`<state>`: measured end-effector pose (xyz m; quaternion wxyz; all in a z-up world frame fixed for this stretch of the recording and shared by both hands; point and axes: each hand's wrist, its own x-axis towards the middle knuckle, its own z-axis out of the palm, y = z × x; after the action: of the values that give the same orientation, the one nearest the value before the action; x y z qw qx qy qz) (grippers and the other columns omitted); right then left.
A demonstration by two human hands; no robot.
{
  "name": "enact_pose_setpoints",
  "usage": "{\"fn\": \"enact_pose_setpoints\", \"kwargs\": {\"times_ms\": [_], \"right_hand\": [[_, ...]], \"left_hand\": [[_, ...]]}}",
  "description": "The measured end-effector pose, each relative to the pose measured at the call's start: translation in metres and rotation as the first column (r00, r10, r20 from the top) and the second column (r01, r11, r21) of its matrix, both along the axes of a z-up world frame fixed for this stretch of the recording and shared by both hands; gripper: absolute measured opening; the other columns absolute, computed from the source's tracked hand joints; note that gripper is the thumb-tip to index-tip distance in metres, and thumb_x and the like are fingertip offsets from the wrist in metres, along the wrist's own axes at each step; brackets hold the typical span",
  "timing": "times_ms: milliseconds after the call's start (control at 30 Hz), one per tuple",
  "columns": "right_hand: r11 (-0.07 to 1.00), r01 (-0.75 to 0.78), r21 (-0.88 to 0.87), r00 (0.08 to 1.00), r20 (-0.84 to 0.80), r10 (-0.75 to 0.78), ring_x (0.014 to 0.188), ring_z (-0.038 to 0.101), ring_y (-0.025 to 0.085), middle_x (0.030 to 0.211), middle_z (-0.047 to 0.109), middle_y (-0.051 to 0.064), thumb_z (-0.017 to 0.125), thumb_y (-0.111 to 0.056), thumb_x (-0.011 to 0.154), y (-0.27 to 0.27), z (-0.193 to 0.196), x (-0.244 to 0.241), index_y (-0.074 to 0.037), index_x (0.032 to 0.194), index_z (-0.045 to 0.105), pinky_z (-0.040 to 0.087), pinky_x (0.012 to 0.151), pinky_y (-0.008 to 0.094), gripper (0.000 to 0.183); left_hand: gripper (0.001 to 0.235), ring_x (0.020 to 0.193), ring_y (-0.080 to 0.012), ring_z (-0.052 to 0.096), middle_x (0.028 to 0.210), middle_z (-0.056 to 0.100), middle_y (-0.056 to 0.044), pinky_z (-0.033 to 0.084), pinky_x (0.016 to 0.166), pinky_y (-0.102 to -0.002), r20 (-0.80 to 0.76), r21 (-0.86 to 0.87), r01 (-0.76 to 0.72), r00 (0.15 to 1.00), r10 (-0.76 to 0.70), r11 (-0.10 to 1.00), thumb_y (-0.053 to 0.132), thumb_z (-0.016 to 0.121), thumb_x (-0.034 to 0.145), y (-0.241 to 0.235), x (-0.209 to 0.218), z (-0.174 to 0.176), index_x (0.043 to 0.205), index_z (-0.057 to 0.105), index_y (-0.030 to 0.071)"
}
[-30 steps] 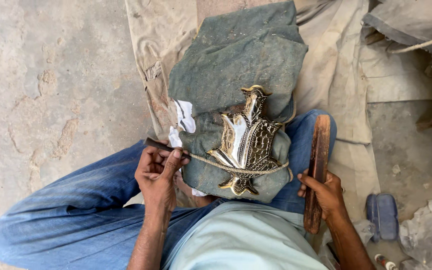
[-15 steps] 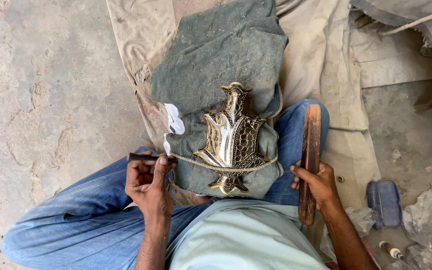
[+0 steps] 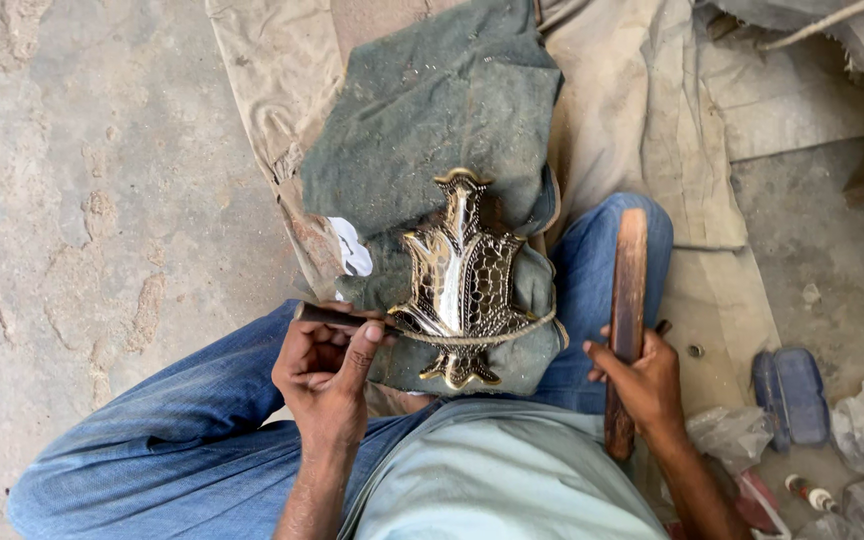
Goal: The person sits on the floor and uses a hammer and chisel to engrave decorative patterns into a silver-colored metal object shaped like a lotus flower. They repeatedly strike the chisel to create textured designs on the petals and base.
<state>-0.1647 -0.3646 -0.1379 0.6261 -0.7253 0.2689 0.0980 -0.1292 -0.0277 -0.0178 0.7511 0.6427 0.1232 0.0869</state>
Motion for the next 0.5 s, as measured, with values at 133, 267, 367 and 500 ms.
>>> {"fn": "enact_pose_setpoints", "kwargs": {"times_ms": [133, 267, 367, 500], "right_hand": [[0.998, -0.003, 0.068, 0.998, -0.065, 0.008, 0.055, 0.067, 0.018, 0.074, 0.07, 0.01, 0.078, -0.005, 0.082, 0.0, -0.006, 0.008, 0.002, 0.105, 0.065, 0.052, 0.05, 0.03, 0.028], [0.982, -0.076, 0.172, 0.985, -0.143, 0.102, 0.053, 0.067, 0.02, 0.071, 0.068, 0.012, 0.078, -0.004, 0.082, -0.017, -0.018, 0.026, 0.005, 0.098, 0.067, 0.054, 0.049, 0.031, 0.022], [0.971, -0.068, 0.229, 0.967, -0.223, 0.121, 0.052, 0.067, 0.02, 0.071, 0.069, 0.011, 0.077, -0.005, 0.082, -0.024, -0.021, 0.032, 0.005, 0.095, 0.068, 0.056, 0.048, 0.033, 0.018], [0.973, -0.071, 0.221, 0.97, -0.21, 0.118, 0.052, 0.067, 0.02, 0.07, 0.069, 0.012, 0.076, -0.004, 0.083, -0.024, -0.017, 0.033, 0.005, 0.096, 0.069, 0.057, 0.048, 0.033, 0.018]], "left_hand": [[0.024, 0.09, -0.0163, 0.073, 0.102, 0.076, -0.014, 0.061, 0.083, -0.029, -0.04, 0.089, 0.053, 0.998, -0.05, 0.995, -0.002, 0.076, 0.091, 0.003, 0.015, 0.009, 0.112, 0.065, -0.005], [0.023, 0.088, -0.0129, 0.071, 0.1, 0.076, -0.012, 0.059, 0.082, -0.025, -0.088, 0.238, 0.121, 0.991, -0.102, 0.964, -0.001, 0.079, 0.089, -0.002, 0.033, 0.012, 0.11, 0.069, -0.004], [0.016, 0.092, -0.01, 0.069, 0.109, 0.072, -0.009, 0.059, 0.083, -0.024, -0.017, 0.165, 0.148, 0.989, -0.148, 0.975, 0.001, 0.077, 0.093, -0.012, 0.047, 0.019, 0.104, 0.067, -0.003], [0.014, 0.097, -0.0234, 0.066, 0.107, 0.068, -0.013, 0.054, 0.086, -0.036, 0.042, 0.658, 0.139, 0.975, -0.22, 0.74, 0.005, 0.072, 0.097, -0.036, 0.069, 0.038, 0.109, 0.07, -0.001]]}}
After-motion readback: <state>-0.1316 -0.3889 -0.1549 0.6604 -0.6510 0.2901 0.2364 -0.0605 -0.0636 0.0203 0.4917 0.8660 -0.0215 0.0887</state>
